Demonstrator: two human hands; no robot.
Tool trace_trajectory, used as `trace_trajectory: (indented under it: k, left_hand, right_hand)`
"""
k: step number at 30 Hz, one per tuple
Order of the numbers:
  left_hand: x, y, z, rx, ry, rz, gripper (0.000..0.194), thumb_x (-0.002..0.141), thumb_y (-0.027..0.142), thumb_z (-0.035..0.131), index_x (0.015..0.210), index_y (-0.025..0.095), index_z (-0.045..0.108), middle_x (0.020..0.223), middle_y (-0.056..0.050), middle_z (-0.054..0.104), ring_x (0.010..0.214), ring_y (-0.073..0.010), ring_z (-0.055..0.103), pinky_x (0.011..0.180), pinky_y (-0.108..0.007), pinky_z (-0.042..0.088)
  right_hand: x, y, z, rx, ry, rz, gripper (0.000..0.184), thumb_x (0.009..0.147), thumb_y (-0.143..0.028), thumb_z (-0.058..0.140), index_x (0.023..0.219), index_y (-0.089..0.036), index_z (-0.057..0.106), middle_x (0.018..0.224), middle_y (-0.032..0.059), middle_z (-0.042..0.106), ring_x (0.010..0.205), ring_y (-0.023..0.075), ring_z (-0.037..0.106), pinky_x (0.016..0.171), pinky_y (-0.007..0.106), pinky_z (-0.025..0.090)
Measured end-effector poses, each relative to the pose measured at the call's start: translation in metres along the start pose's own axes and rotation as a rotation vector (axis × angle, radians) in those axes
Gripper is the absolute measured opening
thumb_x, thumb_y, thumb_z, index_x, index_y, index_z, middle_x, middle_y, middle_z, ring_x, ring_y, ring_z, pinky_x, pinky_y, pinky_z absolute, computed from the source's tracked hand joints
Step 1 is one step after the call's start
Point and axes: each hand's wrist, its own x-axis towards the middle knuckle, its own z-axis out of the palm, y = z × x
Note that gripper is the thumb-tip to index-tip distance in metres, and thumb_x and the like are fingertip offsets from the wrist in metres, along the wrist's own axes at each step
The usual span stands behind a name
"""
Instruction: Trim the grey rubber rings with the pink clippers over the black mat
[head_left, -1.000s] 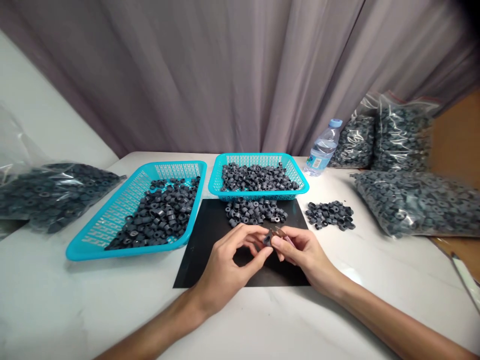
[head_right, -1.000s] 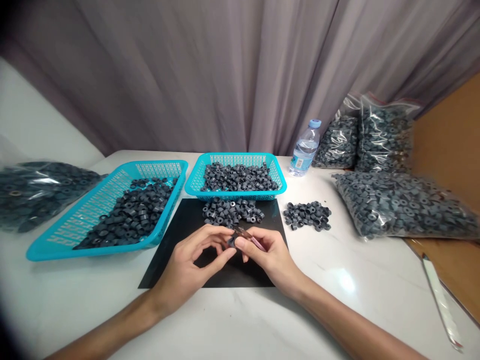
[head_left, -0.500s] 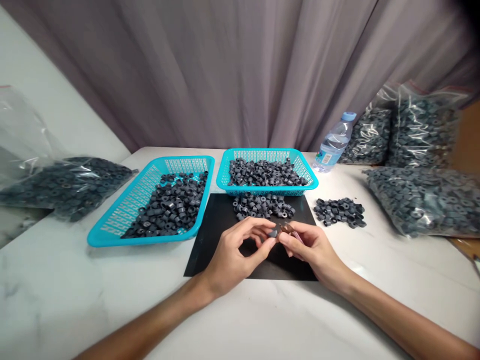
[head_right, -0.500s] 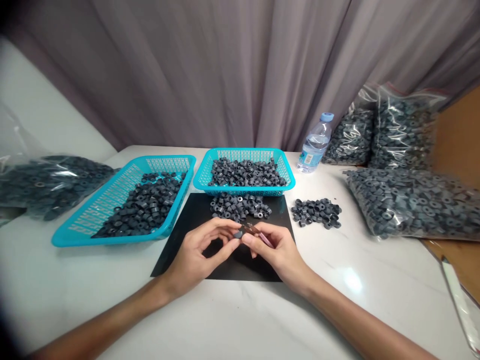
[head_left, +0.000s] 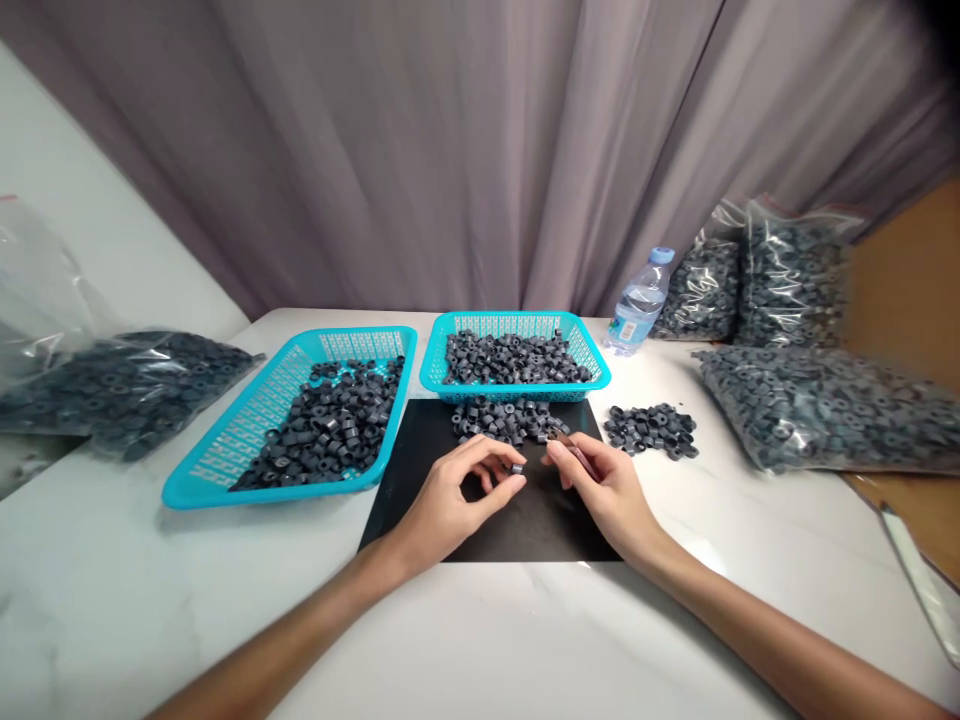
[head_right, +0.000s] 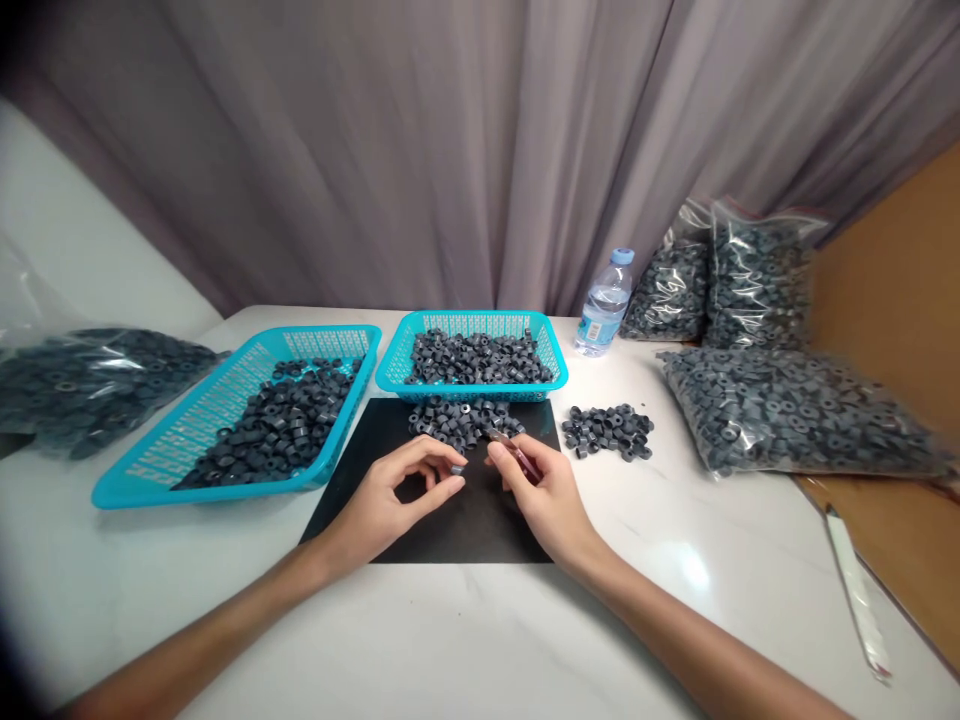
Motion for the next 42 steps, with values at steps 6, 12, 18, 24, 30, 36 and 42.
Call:
trace_trajectory:
  k: [6, 12, 18, 24, 30, 36, 42]
  left_hand:
    - [-0.001, 0.004, -0.003, -0.051, -0.031, -0.048, 0.011, 0.09, 0.027, 0.067, 0.096, 0.02, 0.064, 0.092, -0.003, 0.07, 0.082, -0.0157, 0.067, 0.073, -0.028, 0.057]
    - [-0.004, 0.006, -0.003, -0.055, -0.033, -0.042, 0.014, 0.091, 0.026, 0.065, 0.104, 0.021, 0.062, 0.093, -0.003, 0.072, 0.084, -0.0166, 0.07, 0.074, -0.028, 0.057]
    - [-0.005, 0.004, -0.001, 0.003, -0.096, -0.014, 0.017, 0.094, 0.025, 0.061, 0.108, 0.023, 0.07, 0.1, -0.003, 0.073, 0.083, -0.0151, 0.067, 0.073, -0.027, 0.055]
    - [-0.004, 0.004, 0.0, -0.094, -0.112, -0.116, 0.01, 0.093, 0.026, 0.064, 0.102, 0.022, 0.065, 0.101, -0.003, 0.071, 0.091, -0.0161, 0.069, 0.076, -0.026, 0.054]
    - [-0.007, -0.002, -0.001, -0.296, -0.119, -0.185, 0.015, 0.094, 0.028, 0.066, 0.102, 0.02, 0.057, 0.104, -0.006, 0.075, 0.084, -0.0158, 0.073, 0.076, -0.027, 0.055]
    - [-0.003, 0.006, 0.001, -0.546, -0.199, -0.323, 0.027, 0.097, 0.032, 0.063, 0.118, 0.016, 0.061, 0.116, -0.013, 0.075, 0.085, -0.0187, 0.076, 0.069, -0.026, 0.057]
    - [-0.003, 0.009, 0.0, -0.826, -0.179, -0.525, 0.024, 0.099, 0.03, 0.061, 0.116, 0.014, 0.065, 0.119, -0.017, 0.076, 0.097, -0.0195, 0.076, 0.077, -0.023, 0.056]
  right_hand:
    - [0.025, 0.023, -0.024, -0.495, 0.081, -0.256, 0.022, 0.097, -0.044, 0.058, 0.098, -0.023, 0.062, 0.101, 0.0078, 0.06, 0.088, 0.0238, 0.062, 0.08, 0.037, 0.05]
    - [0.025, 0.026, -0.022, -0.573, 0.004, -0.233, 0.02, 0.095, -0.04, 0.063, 0.107, -0.025, 0.059, 0.109, 0.0065, 0.058, 0.093, 0.0239, 0.067, 0.083, 0.038, 0.054]
    - [0.023, 0.022, -0.021, -0.578, -0.02, -0.231, 0.011, 0.095, -0.027, 0.058, 0.105, -0.026, 0.06, 0.11, 0.0055, 0.061, 0.092, 0.0233, 0.067, 0.082, 0.036, 0.053]
    - [0.025, 0.027, -0.024, -0.535, -0.028, -0.239, 0.014, 0.092, -0.016, 0.052, 0.101, -0.024, 0.06, 0.106, 0.0057, 0.062, 0.091, 0.0222, 0.065, 0.082, 0.034, 0.051]
    - [0.028, 0.03, -0.025, -0.514, -0.038, -0.259, 0.012, 0.091, -0.015, 0.052, 0.095, -0.023, 0.06, 0.099, 0.0053, 0.061, 0.089, 0.0218, 0.063, 0.078, 0.033, 0.048]
    - [0.028, 0.03, -0.026, -0.508, -0.039, -0.262, 0.012, 0.091, -0.014, 0.051, 0.095, -0.023, 0.058, 0.094, 0.0039, 0.062, 0.085, 0.0209, 0.061, 0.074, 0.031, 0.046]
    - [0.026, 0.026, -0.024, -0.537, -0.003, -0.253, 0.007, 0.092, -0.018, 0.052, 0.093, -0.023, 0.056, 0.092, 0.0039, 0.063, 0.083, 0.0213, 0.062, 0.074, 0.031, 0.046]
